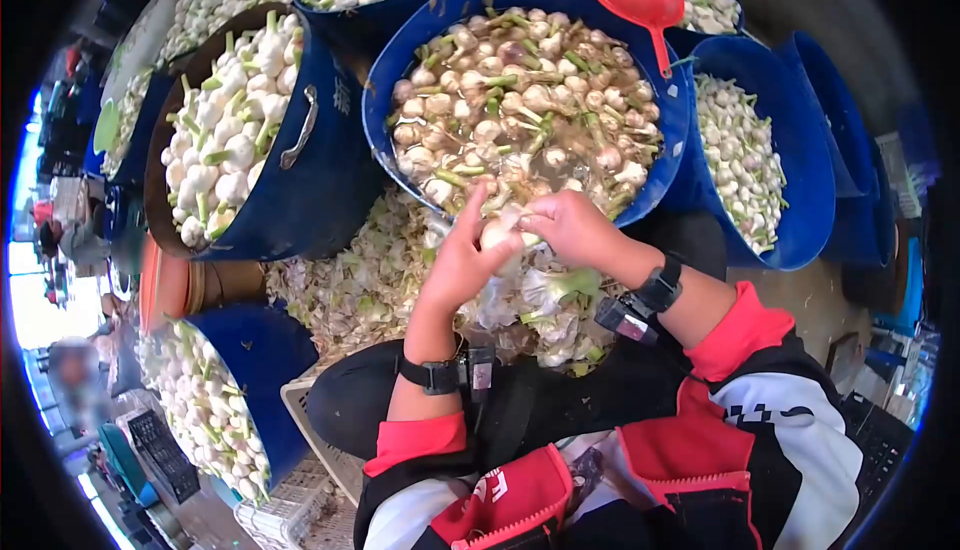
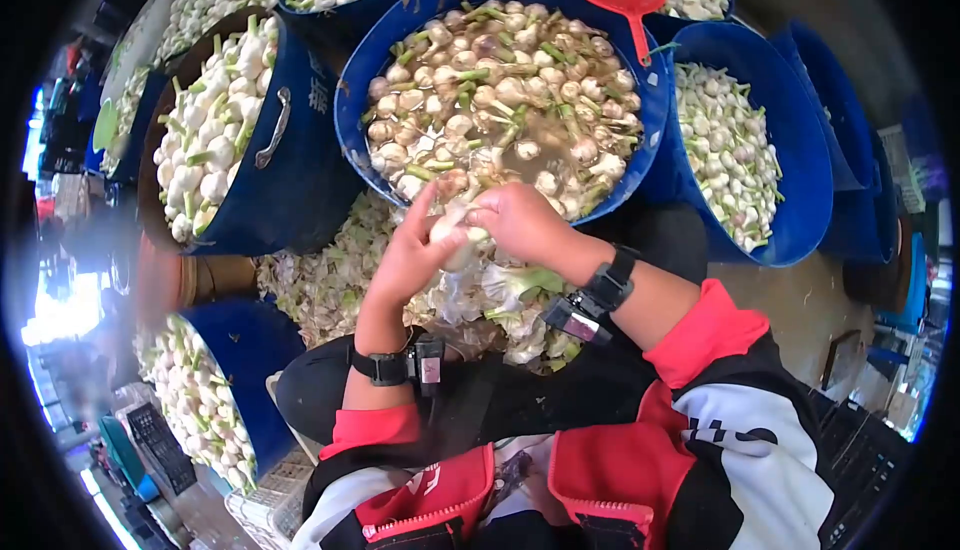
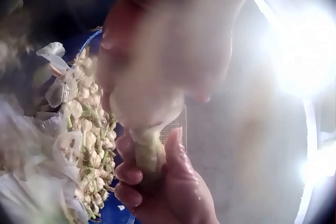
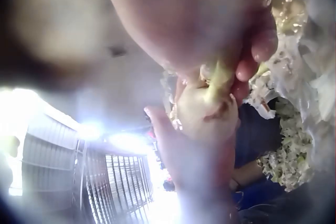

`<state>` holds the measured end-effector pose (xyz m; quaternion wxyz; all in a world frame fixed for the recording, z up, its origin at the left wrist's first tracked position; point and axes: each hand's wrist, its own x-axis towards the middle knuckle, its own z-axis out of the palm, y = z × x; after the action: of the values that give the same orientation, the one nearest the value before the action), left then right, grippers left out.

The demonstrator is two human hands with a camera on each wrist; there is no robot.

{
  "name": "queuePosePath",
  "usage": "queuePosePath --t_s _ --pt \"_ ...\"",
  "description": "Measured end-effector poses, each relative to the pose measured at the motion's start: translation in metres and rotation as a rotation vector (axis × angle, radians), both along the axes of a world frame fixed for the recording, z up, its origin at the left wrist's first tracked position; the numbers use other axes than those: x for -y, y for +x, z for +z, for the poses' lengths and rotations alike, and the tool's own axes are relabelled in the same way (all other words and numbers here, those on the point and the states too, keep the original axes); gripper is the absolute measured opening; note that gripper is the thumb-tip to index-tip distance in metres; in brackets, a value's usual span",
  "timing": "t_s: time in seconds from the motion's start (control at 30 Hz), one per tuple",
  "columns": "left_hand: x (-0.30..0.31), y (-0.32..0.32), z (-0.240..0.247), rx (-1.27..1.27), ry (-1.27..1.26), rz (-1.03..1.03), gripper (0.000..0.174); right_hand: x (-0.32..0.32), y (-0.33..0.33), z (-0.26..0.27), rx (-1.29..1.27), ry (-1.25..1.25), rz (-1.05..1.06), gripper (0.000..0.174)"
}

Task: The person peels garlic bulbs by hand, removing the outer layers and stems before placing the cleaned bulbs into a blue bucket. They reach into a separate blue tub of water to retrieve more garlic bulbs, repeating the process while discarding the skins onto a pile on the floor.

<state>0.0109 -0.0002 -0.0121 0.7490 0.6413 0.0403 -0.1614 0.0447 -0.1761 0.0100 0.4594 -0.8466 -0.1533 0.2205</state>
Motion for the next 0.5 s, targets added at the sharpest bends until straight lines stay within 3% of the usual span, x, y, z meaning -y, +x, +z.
queuePosePath --t_s 0.07,0.1,0.13,0.2,0.23,0.27,0.33,0.4,0.47,0.5 --pt "0.005 -0.008 0.021 0.137 0.302 -0.242 0.079 0.009 0.006 -0.022 -0.316 -0.033 -0.081 0.018" --pt "0.01 -0.013 0.027 0.306 0.461 -0.209 0.08 0.012 0.009 -0.028 -0.459 -0.04 -0.139 0.019" --pt "0.012 -0.015 0.027 0.311 0.459 -0.222 0.08 0.015 0.007 -0.034 -0.458 -0.038 -0.152 0.019" --pt "0.01 -0.018 0.024 0.528 0.585 -0.155 0.076 0.013 0.002 -0.034 -0.517 0.311 -0.218 0.02" --pt "0.007 -0.018 0.023 0.426 0.555 -0.138 0.071 0.015 -0.002 -0.033 -0.404 0.356 -0.082 0.021" --pt "0.005 -0.018 0.023 0.426 0.555 -0.14 0.071 0.014 -0.003 -0.026 -0.404 0.356 -0.084 0.021" --pt "0.003 -0.017 0.024 0.486 0.493 -0.139 0.068 0.013 -0.005 -0.011 -0.161 -0.05 0.157 0.025" --pt "0.007 -0.016 0.029 0.549 0.511 -0.143 0.058 0.011 -0.006 0.001 -0.284 -0.027 0.094 0.023" --pt "0.007 -0.013 0.029 0.897 0.87 -0.261 0.048 0.01 -0.006 -0.003 -0.87 0.454 -0.241 0.017" --pt "0.011 -0.017 0.028 0.806 0.77 -0.203 0.038 0.008 -0.008 0.002 -0.965 0.516 -0.344 0.014"
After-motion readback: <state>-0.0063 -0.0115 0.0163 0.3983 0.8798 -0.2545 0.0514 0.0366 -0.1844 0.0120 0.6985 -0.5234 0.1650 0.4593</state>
